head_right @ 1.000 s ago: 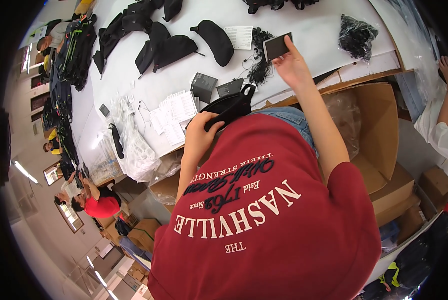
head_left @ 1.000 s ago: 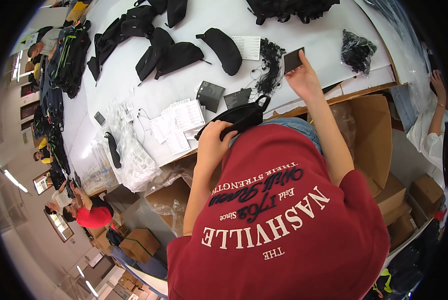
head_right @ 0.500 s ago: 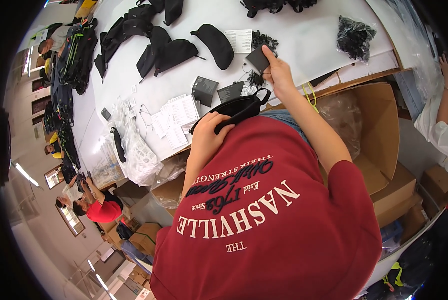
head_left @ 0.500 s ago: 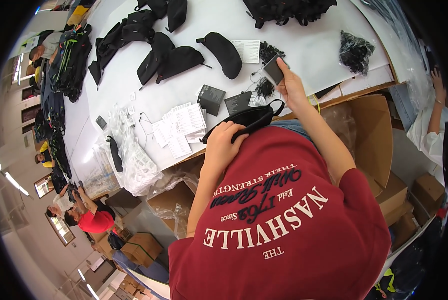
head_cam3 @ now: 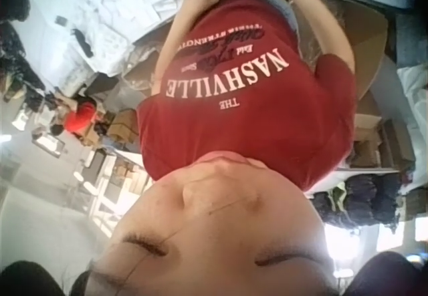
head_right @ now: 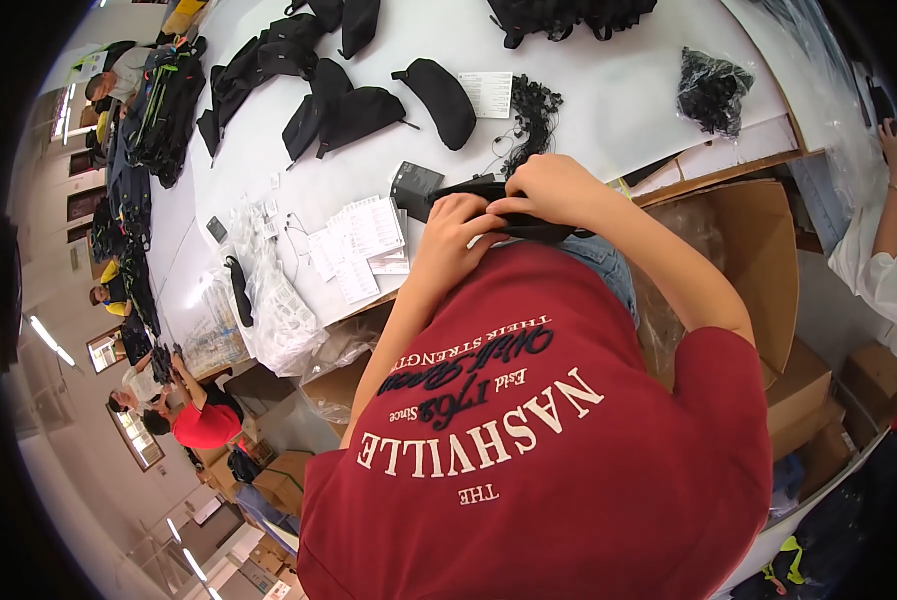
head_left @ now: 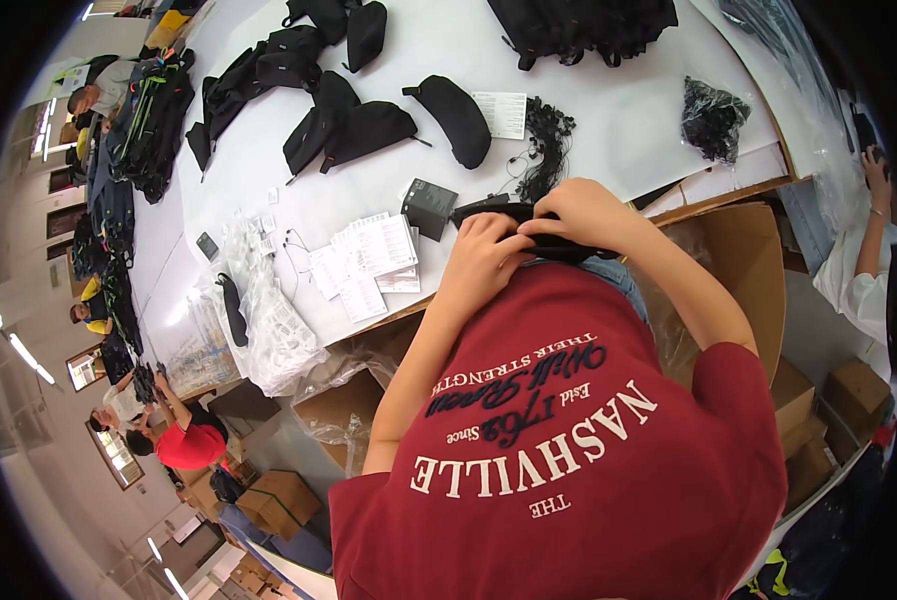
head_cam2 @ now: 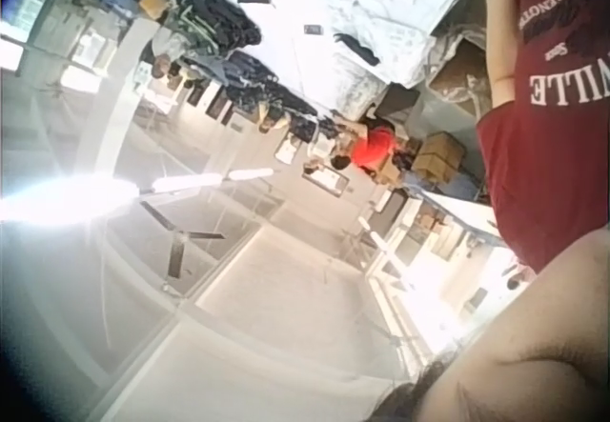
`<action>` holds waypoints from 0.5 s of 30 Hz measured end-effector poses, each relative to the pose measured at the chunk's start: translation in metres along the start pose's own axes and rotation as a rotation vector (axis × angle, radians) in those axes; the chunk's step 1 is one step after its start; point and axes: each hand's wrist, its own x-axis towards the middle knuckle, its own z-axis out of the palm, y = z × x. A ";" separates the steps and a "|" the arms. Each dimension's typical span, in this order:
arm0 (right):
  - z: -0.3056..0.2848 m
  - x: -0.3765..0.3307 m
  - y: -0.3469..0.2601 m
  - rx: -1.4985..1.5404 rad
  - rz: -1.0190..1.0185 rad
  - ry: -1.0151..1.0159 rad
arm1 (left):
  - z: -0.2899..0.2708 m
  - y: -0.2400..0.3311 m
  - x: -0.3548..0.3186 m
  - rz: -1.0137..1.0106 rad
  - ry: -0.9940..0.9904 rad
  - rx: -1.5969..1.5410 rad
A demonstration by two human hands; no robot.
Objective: Insert instruction papers and tags into black sunglass-style cases.
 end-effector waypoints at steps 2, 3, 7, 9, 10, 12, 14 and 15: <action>-0.014 -0.010 -0.002 0.191 0.035 -0.068 | 0.003 -0.005 -0.001 0.002 -0.033 0.021; -0.020 -0.013 -0.004 0.215 0.064 -0.166 | 0.006 -0.006 0.000 -0.091 -0.100 -0.110; -0.003 -0.030 0.010 0.078 0.054 -0.133 | 0.024 -0.020 0.007 -0.245 -0.117 -0.482; 0.006 -0.034 0.023 0.024 0.085 -0.108 | 0.037 -0.034 0.013 -0.445 0.085 -0.826; 0.009 -0.038 0.030 -0.029 0.114 -0.084 | 0.041 -0.045 0.015 -0.443 0.083 -0.827; 0.006 -0.049 0.038 0.005 0.161 -0.052 | 0.054 -0.069 0.016 -0.744 0.326 -0.694; 0.001 -0.062 0.043 0.038 0.205 -0.022 | 0.060 -0.077 0.011 -0.759 0.209 -0.479; -0.002 -0.069 0.045 0.077 0.249 0.009 | 0.064 -0.076 0.010 -0.726 0.116 -0.407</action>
